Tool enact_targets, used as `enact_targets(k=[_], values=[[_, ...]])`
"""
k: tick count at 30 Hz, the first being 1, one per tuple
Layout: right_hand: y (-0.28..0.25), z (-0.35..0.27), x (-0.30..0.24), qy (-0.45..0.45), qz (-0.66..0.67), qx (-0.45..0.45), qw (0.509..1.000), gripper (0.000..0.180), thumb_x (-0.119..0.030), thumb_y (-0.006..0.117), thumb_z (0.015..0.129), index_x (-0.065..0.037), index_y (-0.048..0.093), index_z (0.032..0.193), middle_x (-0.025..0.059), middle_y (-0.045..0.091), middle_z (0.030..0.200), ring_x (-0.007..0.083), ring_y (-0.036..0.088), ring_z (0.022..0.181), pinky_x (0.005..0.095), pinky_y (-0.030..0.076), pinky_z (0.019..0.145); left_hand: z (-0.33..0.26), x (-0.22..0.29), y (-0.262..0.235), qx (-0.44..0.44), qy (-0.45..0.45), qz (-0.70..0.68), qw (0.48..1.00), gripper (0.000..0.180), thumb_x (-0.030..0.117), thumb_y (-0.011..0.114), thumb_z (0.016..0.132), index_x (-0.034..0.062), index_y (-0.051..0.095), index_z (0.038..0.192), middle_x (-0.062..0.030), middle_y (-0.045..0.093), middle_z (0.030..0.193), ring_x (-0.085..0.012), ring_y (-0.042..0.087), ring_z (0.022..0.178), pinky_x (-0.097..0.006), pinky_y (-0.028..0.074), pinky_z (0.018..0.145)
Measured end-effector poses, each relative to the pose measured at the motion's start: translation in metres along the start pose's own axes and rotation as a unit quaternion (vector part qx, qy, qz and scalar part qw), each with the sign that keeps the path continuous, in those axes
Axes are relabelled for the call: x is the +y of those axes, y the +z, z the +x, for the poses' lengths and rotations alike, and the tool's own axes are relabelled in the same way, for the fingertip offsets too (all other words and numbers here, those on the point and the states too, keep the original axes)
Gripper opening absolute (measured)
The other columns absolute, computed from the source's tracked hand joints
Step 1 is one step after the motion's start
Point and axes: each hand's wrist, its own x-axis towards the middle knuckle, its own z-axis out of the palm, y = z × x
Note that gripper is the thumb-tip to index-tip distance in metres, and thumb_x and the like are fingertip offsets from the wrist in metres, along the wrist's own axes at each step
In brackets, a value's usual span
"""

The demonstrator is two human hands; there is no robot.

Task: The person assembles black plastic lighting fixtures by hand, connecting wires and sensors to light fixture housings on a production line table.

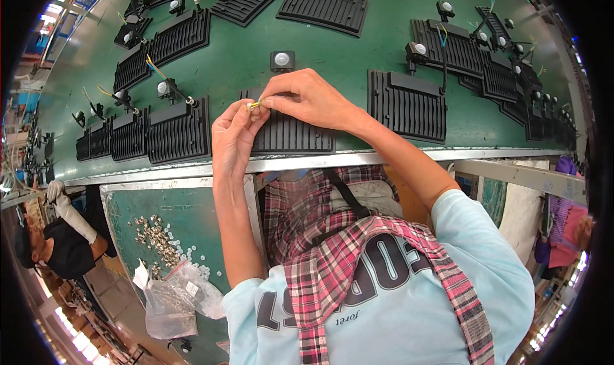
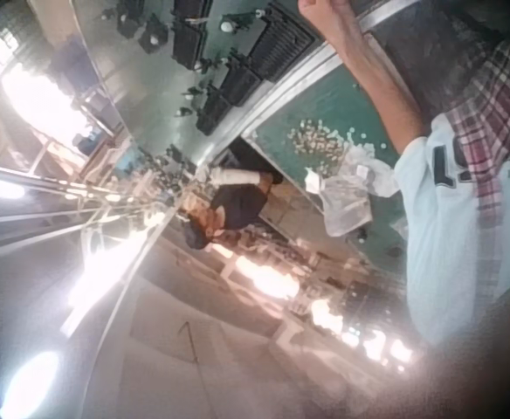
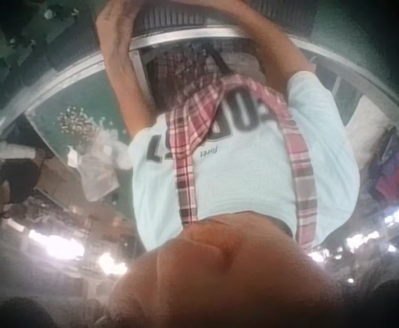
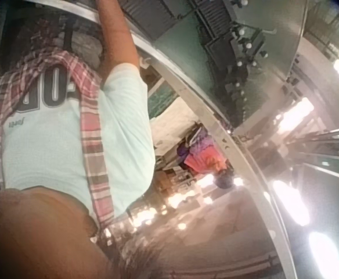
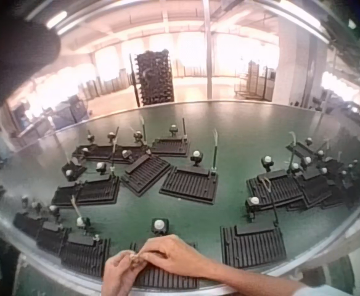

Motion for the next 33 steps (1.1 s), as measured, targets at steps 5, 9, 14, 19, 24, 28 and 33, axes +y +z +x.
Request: enact_targets(k=[5,9,14,19,24,28,33], values=[[0.008,-0.003,0.005,-0.057,-0.082,0.022,0.995,0.017,-0.014,0.063,0.088,0.002,0.069,0.09,0.013,0.067,0.081,0.0307,0.065,0.072,0.04,0.05,0.066,-0.003,0.003,0.002,0.02,-0.032,-0.01,0.999,0.022,0.009,0.064,0.095,-0.0095,0.063,0.107,-0.0128,0.068,0.095,-0.0187,0.067,0.088,-0.034,0.055,0.093],[0.006,-0.006,0.009,-0.062,-0.118,0.023,0.991,0.016,-0.014,0.061,0.09,0.001,0.064,0.093,0.0148,0.066,0.086,0.0325,0.065,0.078,0.0405,0.05,0.069,-0.003,-0.008,0.023,0.076,0.025,0.066,0.995,0.021,0.007,0.065,0.093,-0.009,0.063,0.107,-0.0121,0.068,0.096,-0.0174,0.066,0.089,-0.032,0.055,0.091],[0.011,-0.001,-0.005,0.023,-0.019,-0.006,1.0,0.024,-0.013,0.054,0.094,0.0,0.053,0.114,0.0203,0.065,0.091,0.0374,0.064,0.086,0.042,0.05,0.076,-0.006,-0.015,0.033,0.097,0.068,0.08,0.99,0.019,0.009,0.064,0.093,-0.0048,0.065,0.106,-0.0085,0.068,0.1,-0.0121,0.064,0.091,-0.025,0.05,0.086],[0.006,-0.003,-0.005,-0.017,-0.012,-0.016,1.0,0.033,-0.01,0.052,0.091,0.001,0.058,0.122,0.0118,0.062,0.095,0.023,0.06,0.089,0.0341,0.048,0.083,-0.009,-0.017,0.035,0.055,0.101,0.141,0.983,0.025,0.011,0.069,0.09,-0.0041,0.066,0.11,-0.0045,0.068,0.098,-0.0102,0.063,0.089,-0.025,0.05,0.084],[-0.002,0.001,-0.011,0.03,-0.034,-0.011,0.999,0.019,-0.012,0.055,0.097,0.003,0.067,0.1,0.0045,0.061,0.086,0.0145,0.054,0.077,0.028,0.043,0.071,-0.07,0.034,-0.014,0.204,0.118,0.432,0.871,0.021,0.011,0.069,0.088,0.0008,0.069,0.106,-0.0035,0.069,0.095,-0.0118,0.064,0.086,-0.026,0.05,0.081],[-0.003,0.005,-0.008,0.092,0.036,-0.044,0.994,0.019,-0.015,0.059,0.097,0.0,0.069,0.093,-0.0002,0.062,0.083,0.0086,0.052,0.075,0.0238,0.041,0.066,-0.146,0.084,-0.104,0.384,0.158,0.606,0.678,0.017,0.01,0.069,0.086,0.0008,0.071,0.1,-0.0088,0.071,0.093,-0.0151,0.066,0.082,-0.029,0.05,0.075],[-0.001,0.008,-0.009,0.142,0.074,-0.061,0.985,0.02,-0.017,0.06,0.096,-0.001,0.071,0.092,-0.0015,0.064,0.081,0.0059,0.053,0.07,0.0218,0.041,0.061,-0.191,0.116,-0.168,0.457,0.106,0.718,0.515,0.019,0.012,0.069,0.086,-0.0006,0.071,0.099,-0.0125,0.071,0.09,-0.0216,0.067,0.078,-0.033,0.052,0.073]])
